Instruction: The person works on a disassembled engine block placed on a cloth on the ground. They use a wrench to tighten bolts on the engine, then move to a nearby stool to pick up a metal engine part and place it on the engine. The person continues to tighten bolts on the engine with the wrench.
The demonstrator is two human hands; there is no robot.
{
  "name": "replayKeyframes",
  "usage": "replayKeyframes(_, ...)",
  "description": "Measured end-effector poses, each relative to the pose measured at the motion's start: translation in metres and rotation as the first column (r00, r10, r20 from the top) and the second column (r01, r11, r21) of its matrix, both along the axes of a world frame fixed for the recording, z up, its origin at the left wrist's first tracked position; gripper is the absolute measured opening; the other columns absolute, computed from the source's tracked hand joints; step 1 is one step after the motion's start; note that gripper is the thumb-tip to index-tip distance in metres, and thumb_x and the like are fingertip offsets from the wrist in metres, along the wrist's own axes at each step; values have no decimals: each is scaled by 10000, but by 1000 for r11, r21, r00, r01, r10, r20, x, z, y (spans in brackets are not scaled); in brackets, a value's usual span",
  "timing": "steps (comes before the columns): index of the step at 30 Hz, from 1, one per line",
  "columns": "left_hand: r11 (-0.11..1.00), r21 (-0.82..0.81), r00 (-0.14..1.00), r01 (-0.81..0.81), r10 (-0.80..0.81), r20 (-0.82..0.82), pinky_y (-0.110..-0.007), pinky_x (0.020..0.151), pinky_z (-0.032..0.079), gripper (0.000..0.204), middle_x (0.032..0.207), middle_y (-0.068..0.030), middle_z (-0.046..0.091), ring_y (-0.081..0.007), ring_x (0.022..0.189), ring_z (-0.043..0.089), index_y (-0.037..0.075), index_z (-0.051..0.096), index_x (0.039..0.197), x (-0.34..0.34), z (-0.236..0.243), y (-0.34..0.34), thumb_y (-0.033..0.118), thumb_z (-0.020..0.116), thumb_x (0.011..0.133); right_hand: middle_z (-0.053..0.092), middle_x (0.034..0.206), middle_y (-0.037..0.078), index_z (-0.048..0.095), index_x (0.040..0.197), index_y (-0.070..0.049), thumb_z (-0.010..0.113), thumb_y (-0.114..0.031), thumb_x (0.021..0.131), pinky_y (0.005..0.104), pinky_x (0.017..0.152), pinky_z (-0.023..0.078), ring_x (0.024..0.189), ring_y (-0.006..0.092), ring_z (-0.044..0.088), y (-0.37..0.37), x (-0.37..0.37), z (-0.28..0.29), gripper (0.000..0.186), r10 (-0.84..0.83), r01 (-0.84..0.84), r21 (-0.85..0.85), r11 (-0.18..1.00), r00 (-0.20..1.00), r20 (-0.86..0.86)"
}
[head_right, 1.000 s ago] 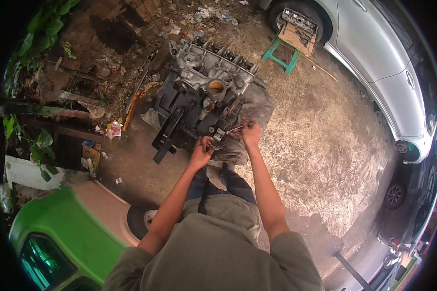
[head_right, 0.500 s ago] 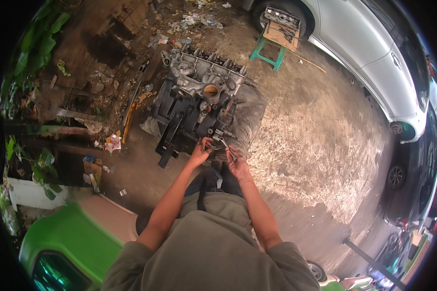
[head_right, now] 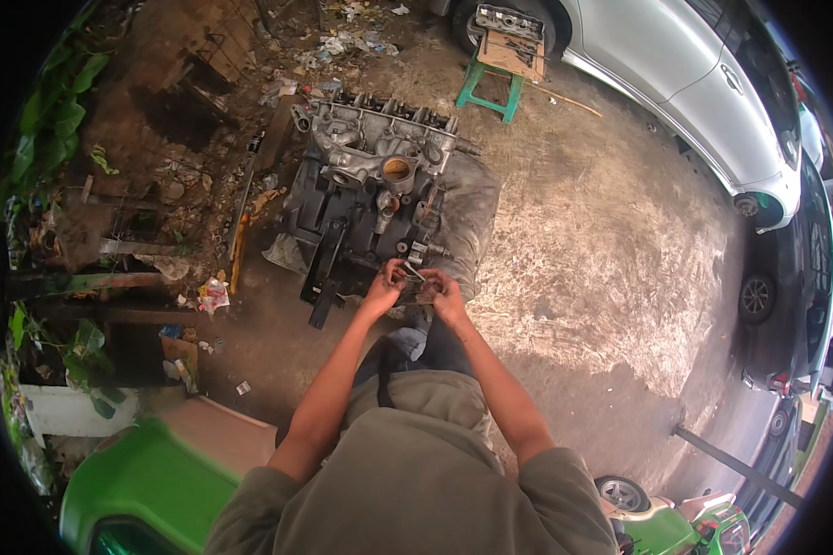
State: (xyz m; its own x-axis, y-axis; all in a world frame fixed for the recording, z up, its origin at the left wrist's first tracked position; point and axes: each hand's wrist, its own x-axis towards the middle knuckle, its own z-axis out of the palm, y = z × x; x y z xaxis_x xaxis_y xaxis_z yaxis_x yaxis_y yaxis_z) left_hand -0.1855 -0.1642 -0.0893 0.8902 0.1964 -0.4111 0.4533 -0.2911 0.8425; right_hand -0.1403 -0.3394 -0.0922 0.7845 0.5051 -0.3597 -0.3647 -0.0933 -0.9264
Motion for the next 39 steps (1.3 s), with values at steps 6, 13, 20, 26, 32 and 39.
replayKeyframes(6,910,415,986,-10,-60,155,-454,960,414,504,1228,-150,495,-347,1132,498,110,460,1279,-2,31,-7,45,598,798,500,818,-16,536,1197,-114,468,-29,945,235,531,340,627,57,412,2,-2,-18,275,-416,418,13,909,907,-59)
replayKeyframes(13,890,452,976,61,-148,160,-490,1156,198,800,1533,-123,251,-337,1403,253,221,239,1484,-3,33,-7,50,611,796,496,832,13,489,1236,-79,475,19,918,244,582,408,672,77,467,31,-20,-26,333,-403,412,19,911,899,-172)
replayKeyframes(20,912,392,980,122,-173,96,-530,1167,126,914,1591,-67,128,-296,1461,129,275,126,1528,-10,26,-9,23,618,799,576,868,53,501,1251,-73,516,7,936,263,642,443,729,103,539,37,-23,-28,326,-410,408,-36,912,910,-64)
replayKeyframes(26,925,356,979,132,-178,100,-535,1164,118,912,1594,-55,124,-297,1461,129,282,135,1526,-9,25,-6,14,618,800,571,850,49,510,1254,-46,552,-1,921,247,610,462,685,96,541,34,-23,-22,338,-373,373,-10,928,928,2)
replayKeyframes(32,938,330,980,109,-157,123,-542,1161,113,902,1591,-67,136,-304,1460,134,271,155,1524,-10,22,-5,18,616,791,607,788,78,492,1250,-7,541,48,894,280,620,477,646,147,585,32,-16,-11,364,-281,287,-98,953,957,66)
replayKeyframes(39,942,315,984,115,-153,97,-536,1161,110,916,1593,-58,131,-301,1462,132,268,149,1524,-9,25,-6,8,621,783,592,742,115,477,1119,53,462,2,905,273,445,442,511,136,512,36,33,18,220,-233,209,-114,971,929,-289)
